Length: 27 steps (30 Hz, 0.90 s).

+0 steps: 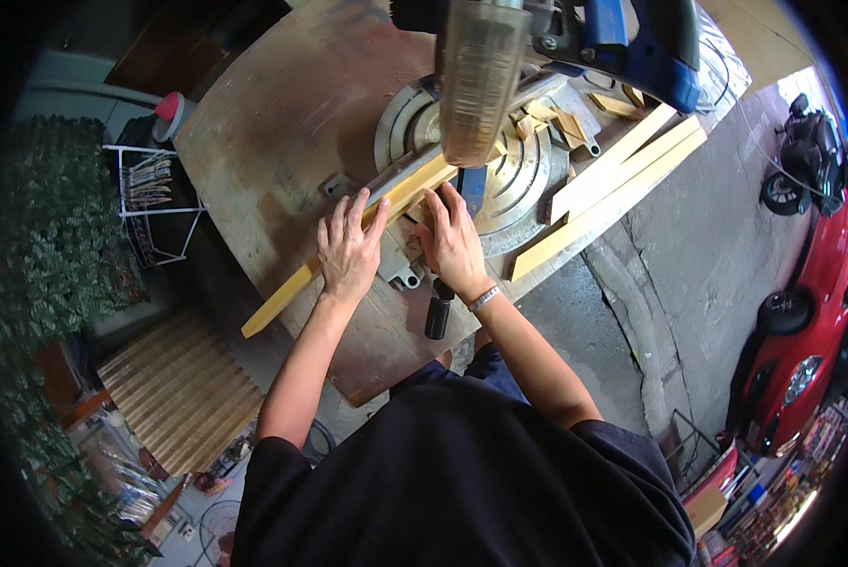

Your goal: The person uses a miter saw to cut several thin wooden strips into shorter pieces. They position each strip under the blade, lower the saw to make a cut, and then remove the cut piece before repeating the process with the next strip.

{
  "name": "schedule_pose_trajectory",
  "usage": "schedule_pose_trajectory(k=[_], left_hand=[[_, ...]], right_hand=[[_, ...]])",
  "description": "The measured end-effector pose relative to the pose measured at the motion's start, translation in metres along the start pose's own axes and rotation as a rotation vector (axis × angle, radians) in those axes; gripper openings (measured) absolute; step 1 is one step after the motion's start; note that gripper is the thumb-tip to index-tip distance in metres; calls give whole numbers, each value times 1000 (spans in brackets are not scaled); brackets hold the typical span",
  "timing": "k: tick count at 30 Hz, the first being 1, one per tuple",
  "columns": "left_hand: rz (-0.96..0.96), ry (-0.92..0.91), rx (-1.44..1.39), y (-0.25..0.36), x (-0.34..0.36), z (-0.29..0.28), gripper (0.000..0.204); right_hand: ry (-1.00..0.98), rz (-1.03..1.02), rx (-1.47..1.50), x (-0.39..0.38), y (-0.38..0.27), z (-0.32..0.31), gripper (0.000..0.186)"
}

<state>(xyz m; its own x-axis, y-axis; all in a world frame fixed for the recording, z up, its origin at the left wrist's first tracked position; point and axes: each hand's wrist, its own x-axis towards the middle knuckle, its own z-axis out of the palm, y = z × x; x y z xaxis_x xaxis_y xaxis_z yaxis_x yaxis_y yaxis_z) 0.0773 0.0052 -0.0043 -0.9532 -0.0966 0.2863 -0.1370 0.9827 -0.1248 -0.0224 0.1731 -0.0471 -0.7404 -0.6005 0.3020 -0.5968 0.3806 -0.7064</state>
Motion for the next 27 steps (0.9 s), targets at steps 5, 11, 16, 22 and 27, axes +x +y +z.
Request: schedule_pose_trajectory(k=[5, 11, 16, 22, 27], left_hand=[[52, 9, -133, -2, 14, 7, 34], [-2, 4, -132, 5, 7, -1, 24], [-31, 29, -96, 4, -1, -2, 22], [-99, -9, -20, 5, -11, -7, 36], [-258, -258, 2, -4, -31, -19, 52]], right_hand=[[-43, -5, -74, 1, 1, -2, 70], [-22, -32, -116, -3, 4, -5, 52], [-12, -37, -150, -3, 3, -8, 45], [-194, -245, -140, 0, -7, -2, 33], [-117, -305, -215, -3, -15, 13, 31]])
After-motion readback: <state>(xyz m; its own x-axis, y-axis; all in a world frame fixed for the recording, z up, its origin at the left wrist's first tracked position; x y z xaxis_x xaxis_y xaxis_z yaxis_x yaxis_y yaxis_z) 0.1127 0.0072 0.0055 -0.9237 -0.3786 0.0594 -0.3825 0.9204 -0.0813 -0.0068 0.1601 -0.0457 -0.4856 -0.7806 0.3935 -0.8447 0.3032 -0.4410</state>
